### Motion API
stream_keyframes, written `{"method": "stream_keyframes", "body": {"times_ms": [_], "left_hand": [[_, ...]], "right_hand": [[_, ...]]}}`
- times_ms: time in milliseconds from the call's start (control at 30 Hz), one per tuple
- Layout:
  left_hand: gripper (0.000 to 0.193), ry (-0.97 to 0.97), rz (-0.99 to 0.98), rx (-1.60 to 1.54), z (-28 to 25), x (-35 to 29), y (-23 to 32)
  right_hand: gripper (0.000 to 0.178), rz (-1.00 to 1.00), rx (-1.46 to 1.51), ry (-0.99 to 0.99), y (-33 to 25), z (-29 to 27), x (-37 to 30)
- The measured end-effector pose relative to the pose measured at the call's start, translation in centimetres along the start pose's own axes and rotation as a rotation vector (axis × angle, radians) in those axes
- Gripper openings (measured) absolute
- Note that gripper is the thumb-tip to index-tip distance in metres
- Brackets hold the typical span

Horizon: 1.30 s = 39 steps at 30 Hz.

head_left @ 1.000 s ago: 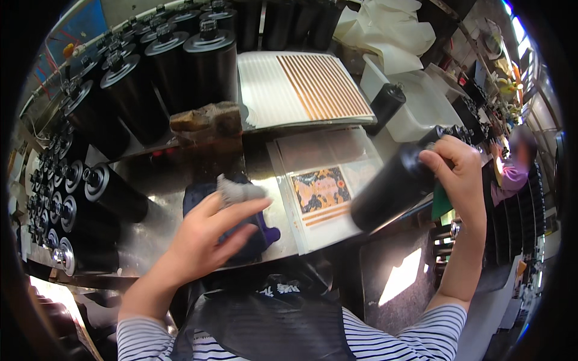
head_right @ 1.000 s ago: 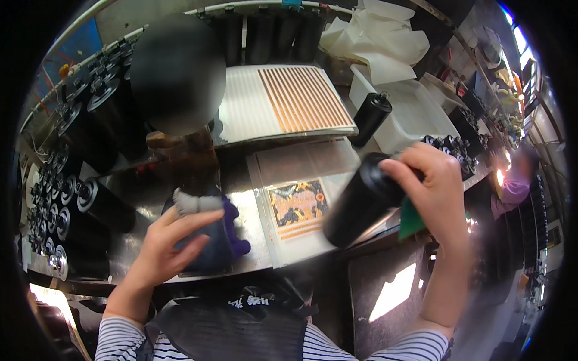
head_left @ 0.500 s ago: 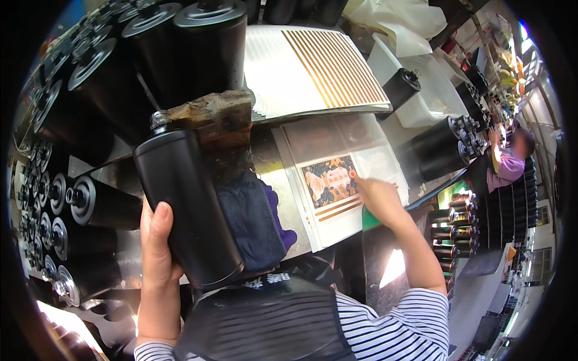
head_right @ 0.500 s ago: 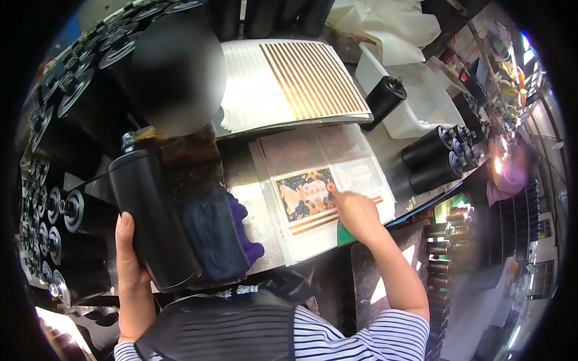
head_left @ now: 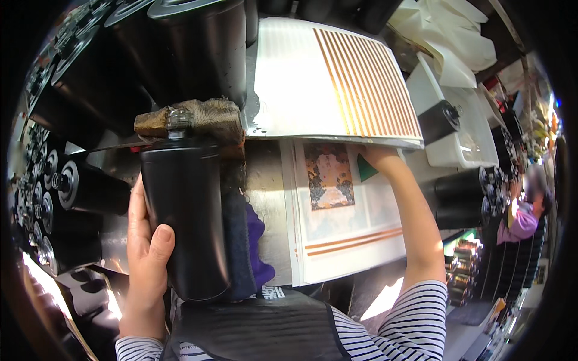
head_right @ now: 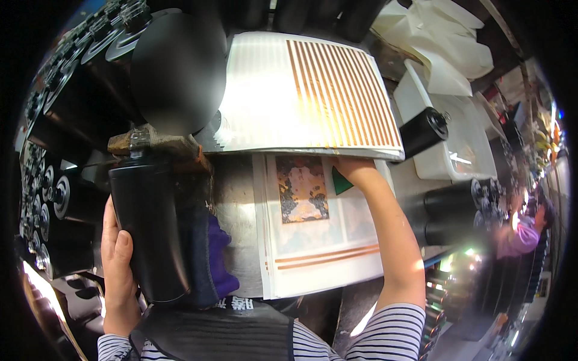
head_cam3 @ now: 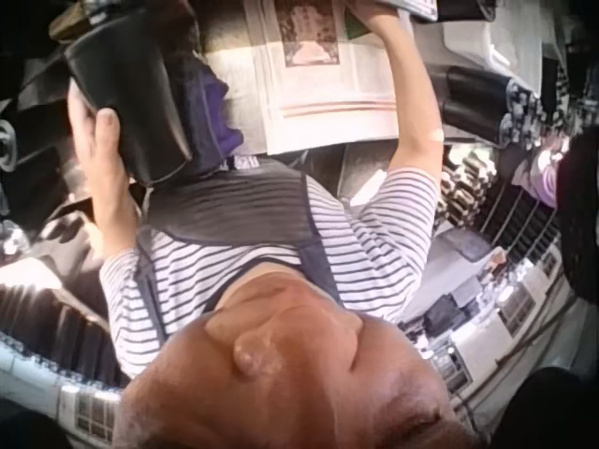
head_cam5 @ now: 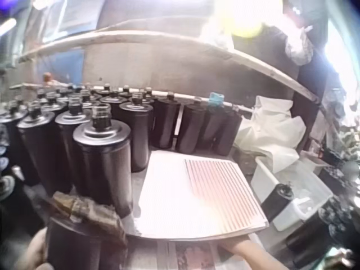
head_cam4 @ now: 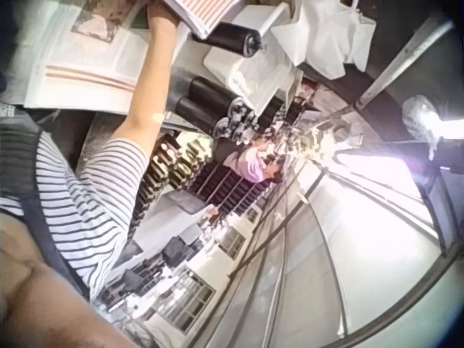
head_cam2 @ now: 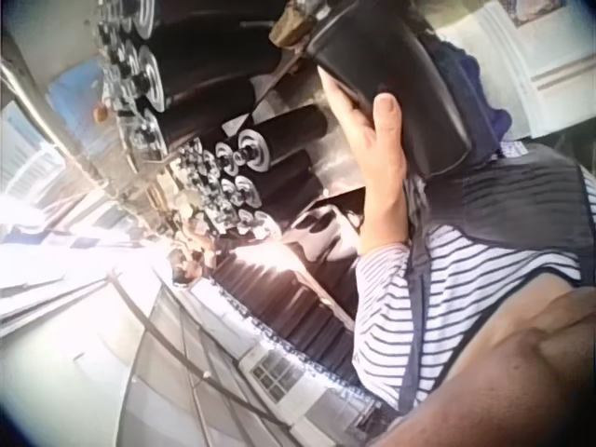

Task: The person applies decorative labels to cylindrical black containers. They peel the backing from a label, align it on the container, and smooth it down with a green plastic card. The person repeats this process for multiple containers, handling them one at a time.

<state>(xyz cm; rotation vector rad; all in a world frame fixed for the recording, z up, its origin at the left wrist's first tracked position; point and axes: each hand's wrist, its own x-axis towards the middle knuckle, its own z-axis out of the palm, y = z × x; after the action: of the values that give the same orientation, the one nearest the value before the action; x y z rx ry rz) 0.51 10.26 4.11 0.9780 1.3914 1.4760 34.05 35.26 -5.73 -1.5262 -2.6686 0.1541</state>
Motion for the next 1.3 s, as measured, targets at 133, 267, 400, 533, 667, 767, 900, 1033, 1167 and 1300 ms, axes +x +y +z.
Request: {"method": "stream_keyframes", "body": {"times_ms": [133, 267, 400, 533, 667, 767, 900, 1033, 1167, 1300], "left_hand": [[0.085, -0.031, -0.032, -0.062, 0.1, -0.4, 0.6], [0.083, -0.127, -0.042, -0.163, -0.6, 0.0, 0.0], [0.082, -0.145, -0.056, -0.259, -0.7, -0.2, -0.5], [0.079, -0.207, -0.037, -0.271, -1.6, 0.2, -1.3], [0.070, -0.437, -0.291, -0.387, -4.4, 1.7, -0.9], [0.069, -0.350, -0.079, -0.228, -4.1, 1.1, 1.3], [0.094, -0.240, 0.158, 0.323, -2.3, 0.4, -0.2], [0.087, -0.364, 0.120, -0.186, -2.9, 1.3, -2.4], [0.050, -0.127, 0.393, 0.033, -4.5, 0.2, -0.1], [0.075, -0.327, 0.234, -0.012, -6.0, 0.7, 1.1]], "right_hand": [[0.056, -0.055, 0.197, -0.009, 2.3, 2.2, 1.8], [0.052, -0.158, -0.058, 0.317, 4.9, 6.0, 2.0], [0.032, 0.266, -0.255, 0.076, -4.1, 1.4, -0.5], [0.014, -0.079, 0.041, 0.495, -10.1, -3.2, -6.5], [0.008, 0.066, 0.433, 0.509, -15.0, -11.0, -9.1], [0.005, 0.199, 0.528, 0.404, -18.1, -15.6, -10.8], [0.004, 0.116, 0.352, 0.333, -22.1, -18.4, -11.8], [0.005, 0.104, 0.452, 0.172, -25.2, -21.5, -13.7], [0.014, -0.024, 0.793, -0.005, -26.7, -23.2, -12.2], [0.019, 0.151, 1.073, -0.076, -28.7, -21.4, -8.5]]}}
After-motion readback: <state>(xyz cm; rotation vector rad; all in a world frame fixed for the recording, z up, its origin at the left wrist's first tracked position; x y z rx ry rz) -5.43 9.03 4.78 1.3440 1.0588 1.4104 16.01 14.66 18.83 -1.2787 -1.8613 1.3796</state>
